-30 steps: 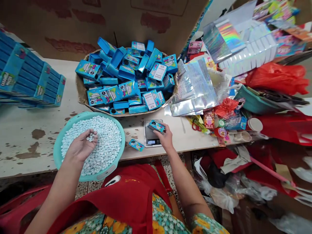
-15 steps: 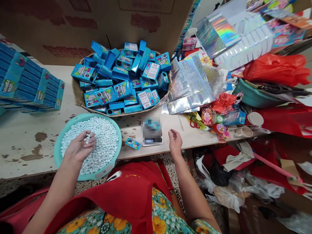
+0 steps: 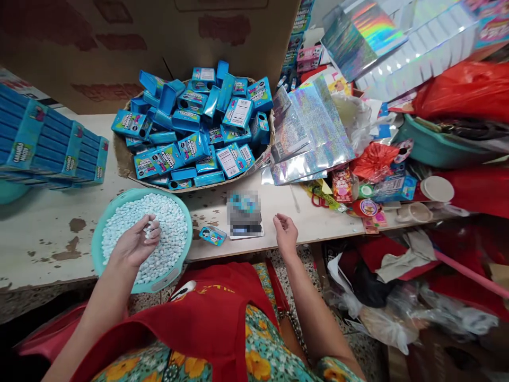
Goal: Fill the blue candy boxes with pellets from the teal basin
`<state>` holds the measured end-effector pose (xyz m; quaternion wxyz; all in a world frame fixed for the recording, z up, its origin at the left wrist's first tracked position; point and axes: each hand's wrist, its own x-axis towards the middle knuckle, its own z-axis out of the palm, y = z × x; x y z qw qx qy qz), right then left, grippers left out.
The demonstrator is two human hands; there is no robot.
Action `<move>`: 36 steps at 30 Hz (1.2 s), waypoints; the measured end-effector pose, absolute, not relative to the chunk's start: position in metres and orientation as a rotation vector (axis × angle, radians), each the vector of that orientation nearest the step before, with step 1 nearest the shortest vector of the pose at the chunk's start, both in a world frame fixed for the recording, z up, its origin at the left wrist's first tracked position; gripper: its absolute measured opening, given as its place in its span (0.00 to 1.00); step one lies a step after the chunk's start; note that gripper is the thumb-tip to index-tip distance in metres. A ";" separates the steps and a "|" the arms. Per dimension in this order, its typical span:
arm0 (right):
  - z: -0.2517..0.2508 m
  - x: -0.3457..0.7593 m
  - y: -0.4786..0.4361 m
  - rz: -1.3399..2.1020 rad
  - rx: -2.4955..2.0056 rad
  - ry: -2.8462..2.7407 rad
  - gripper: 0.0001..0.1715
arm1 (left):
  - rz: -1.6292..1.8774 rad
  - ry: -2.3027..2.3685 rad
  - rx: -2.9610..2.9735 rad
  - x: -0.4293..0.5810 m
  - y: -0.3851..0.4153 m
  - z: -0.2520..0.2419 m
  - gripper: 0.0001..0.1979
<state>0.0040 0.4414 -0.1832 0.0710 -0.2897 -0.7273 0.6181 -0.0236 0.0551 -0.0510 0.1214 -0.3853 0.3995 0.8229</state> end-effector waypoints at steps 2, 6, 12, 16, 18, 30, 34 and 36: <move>-0.184 0.010 0.441 1.866 -0.895 -2.163 0.26 | 2.301 1.342 -1.072 -0.029 0.063 -0.051 0.04; -0.189 0.024 0.441 1.867 -0.942 -2.132 0.25 | 1.977 1.606 -0.739 -0.047 0.090 -0.050 0.11; -0.186 0.039 0.429 1.864 -0.918 -2.155 0.24 | 1.948 1.502 -0.567 -0.076 0.130 -0.052 0.14; -0.176 0.012 0.395 1.819 -0.579 -2.300 0.33 | 2.096 1.311 -0.776 -0.076 0.140 -0.064 0.15; -0.173 -0.012 0.377 1.773 -0.401 -2.354 0.37 | 2.162 1.260 -0.903 -0.072 0.143 -0.070 0.14; -0.043 -0.050 0.304 1.337 0.488 -2.606 0.20 | 2.524 0.934 -1.108 -0.046 0.115 -0.059 0.17; -0.029 -0.049 0.259 0.995 0.824 -2.742 0.17 | 2.674 0.829 -1.221 -0.047 0.107 -0.056 0.16; -0.032 -0.048 0.245 0.904 0.867 -2.771 0.16 | 2.746 0.792 -1.250 -0.047 0.101 -0.060 0.11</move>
